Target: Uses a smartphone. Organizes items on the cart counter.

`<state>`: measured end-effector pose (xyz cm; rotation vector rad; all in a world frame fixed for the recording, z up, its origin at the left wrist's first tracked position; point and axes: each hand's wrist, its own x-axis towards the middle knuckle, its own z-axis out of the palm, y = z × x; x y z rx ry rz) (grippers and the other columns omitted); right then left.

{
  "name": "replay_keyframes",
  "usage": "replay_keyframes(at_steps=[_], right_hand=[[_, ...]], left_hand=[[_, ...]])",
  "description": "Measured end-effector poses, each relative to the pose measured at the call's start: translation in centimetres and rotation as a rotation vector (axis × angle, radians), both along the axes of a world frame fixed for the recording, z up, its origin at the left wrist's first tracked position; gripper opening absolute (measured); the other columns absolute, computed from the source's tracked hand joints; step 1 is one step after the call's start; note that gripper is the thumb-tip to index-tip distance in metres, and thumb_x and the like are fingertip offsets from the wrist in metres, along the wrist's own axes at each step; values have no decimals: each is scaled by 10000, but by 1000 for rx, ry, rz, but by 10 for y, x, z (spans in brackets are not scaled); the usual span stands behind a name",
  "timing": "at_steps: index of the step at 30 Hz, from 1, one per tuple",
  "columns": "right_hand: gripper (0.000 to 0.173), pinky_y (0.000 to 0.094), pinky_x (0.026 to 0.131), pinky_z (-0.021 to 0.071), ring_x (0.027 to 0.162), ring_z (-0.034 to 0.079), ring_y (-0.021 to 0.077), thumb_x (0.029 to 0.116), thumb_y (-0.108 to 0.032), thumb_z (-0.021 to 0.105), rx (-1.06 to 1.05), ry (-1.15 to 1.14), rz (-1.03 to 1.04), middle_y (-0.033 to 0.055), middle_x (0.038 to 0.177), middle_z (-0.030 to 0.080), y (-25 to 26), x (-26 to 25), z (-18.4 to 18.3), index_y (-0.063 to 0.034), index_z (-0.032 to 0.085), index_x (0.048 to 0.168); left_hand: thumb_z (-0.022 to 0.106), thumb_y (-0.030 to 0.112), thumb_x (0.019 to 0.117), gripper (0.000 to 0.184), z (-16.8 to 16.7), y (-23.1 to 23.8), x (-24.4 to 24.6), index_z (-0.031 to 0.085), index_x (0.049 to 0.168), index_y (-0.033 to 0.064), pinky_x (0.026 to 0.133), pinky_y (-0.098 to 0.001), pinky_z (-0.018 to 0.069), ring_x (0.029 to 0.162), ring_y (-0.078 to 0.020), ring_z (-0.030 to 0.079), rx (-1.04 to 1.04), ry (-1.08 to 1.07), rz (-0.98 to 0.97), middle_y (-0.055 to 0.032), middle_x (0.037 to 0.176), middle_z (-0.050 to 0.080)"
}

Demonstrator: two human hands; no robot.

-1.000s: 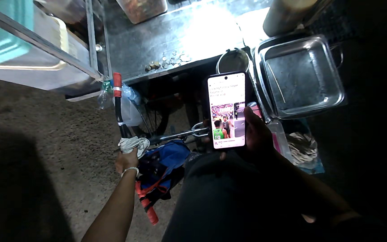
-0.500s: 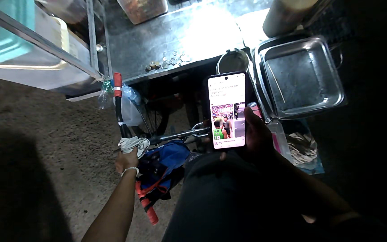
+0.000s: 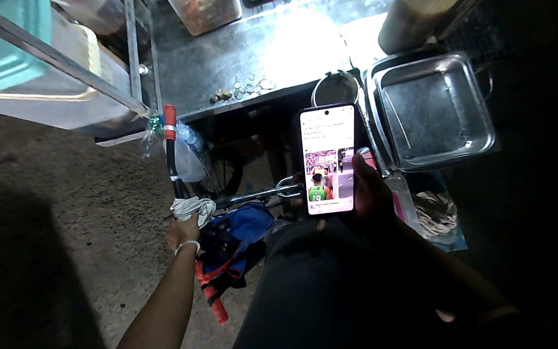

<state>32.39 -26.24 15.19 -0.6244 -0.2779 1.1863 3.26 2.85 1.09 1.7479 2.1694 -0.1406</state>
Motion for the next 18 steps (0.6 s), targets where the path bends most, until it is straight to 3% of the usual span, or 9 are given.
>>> replay_keyframes(at_steps=[18], right_hand=[[587, 447, 577, 657, 966, 760, 358, 1024, -607, 501, 6, 2, 40, 223, 1279, 678, 0, -3, 1, -135, 571, 1366]], left_hand=[[710, 530, 889, 720, 0, 1, -1, 572, 1432, 77, 1043, -625, 452, 1294, -406, 579, 8, -6, 1, -239, 1344, 633]])
